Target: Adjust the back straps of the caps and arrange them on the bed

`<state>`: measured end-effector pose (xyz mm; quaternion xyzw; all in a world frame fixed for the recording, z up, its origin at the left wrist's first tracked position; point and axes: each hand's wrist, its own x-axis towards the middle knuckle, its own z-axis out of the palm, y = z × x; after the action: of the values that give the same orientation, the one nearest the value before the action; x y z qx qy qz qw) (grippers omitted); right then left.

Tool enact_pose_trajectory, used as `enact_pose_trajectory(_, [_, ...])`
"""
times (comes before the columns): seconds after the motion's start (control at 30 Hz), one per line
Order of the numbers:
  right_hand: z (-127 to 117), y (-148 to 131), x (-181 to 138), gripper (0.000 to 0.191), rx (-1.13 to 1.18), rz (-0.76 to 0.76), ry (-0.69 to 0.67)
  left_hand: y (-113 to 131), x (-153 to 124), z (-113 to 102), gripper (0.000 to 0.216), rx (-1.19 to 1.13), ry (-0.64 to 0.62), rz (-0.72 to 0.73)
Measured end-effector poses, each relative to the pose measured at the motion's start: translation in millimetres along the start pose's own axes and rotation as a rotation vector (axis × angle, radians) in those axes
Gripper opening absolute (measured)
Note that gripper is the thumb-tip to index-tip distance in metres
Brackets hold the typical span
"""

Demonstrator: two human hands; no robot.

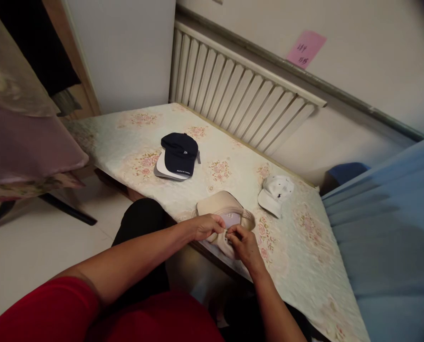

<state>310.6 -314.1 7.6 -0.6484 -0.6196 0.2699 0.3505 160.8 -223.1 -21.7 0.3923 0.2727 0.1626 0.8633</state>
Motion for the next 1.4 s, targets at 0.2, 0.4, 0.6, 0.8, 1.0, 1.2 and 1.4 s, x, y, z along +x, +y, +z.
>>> enact_pose_trajectory(0.2, [-6.9, -3.6, 0.0, 0.011, 0.011, 0.023, -0.039, 1.6, -1.4, 1.1, 0.022, 0.019, -0.012, 0.001])
enact_pose_trajectory(0.4, [2.6, -3.5, 3.9, 0.005, -0.014, 0.044, 0.007, 1.9, -2.4, 1.7, 0.021, 0.063, -0.009, 0.021])
enact_pose_trajectory(0.6, [0.4, -3.8, 3.7, 0.009, -0.065, 0.024, -0.036, 5.7, -6.5, 2.4, 0.024, 0.137, -0.021, 0.033])
enact_pose_trajectory(0.8, [-9.8, -17.1, 0.2, 0.015, -0.107, -0.008, -0.115, 4.0, -7.1, 2.7, 0.023, 0.298, -0.037, 0.078])
enact_pose_trajectory(1.0, [-16.3, -21.5, 0.5, 0.011, -0.128, 0.007, -0.114, 8.1, -8.2, -1.8, 0.022, 0.548, -0.142, 0.047])
enact_pose_trajectory(1.2, [-16.4, -14.5, 0.4, 0.008, -0.143, 0.015, -0.107, 10.4, -8.0, -0.8, 0.010, 0.813, -0.039, 0.116])
enact_pose_trajectory(1.4, [-17.3, -15.8, -1.7, 0.005, -0.136, 0.016, -0.119, 0.5, -10.7, 4.2, 0.007, 0.904, 0.015, 0.211])
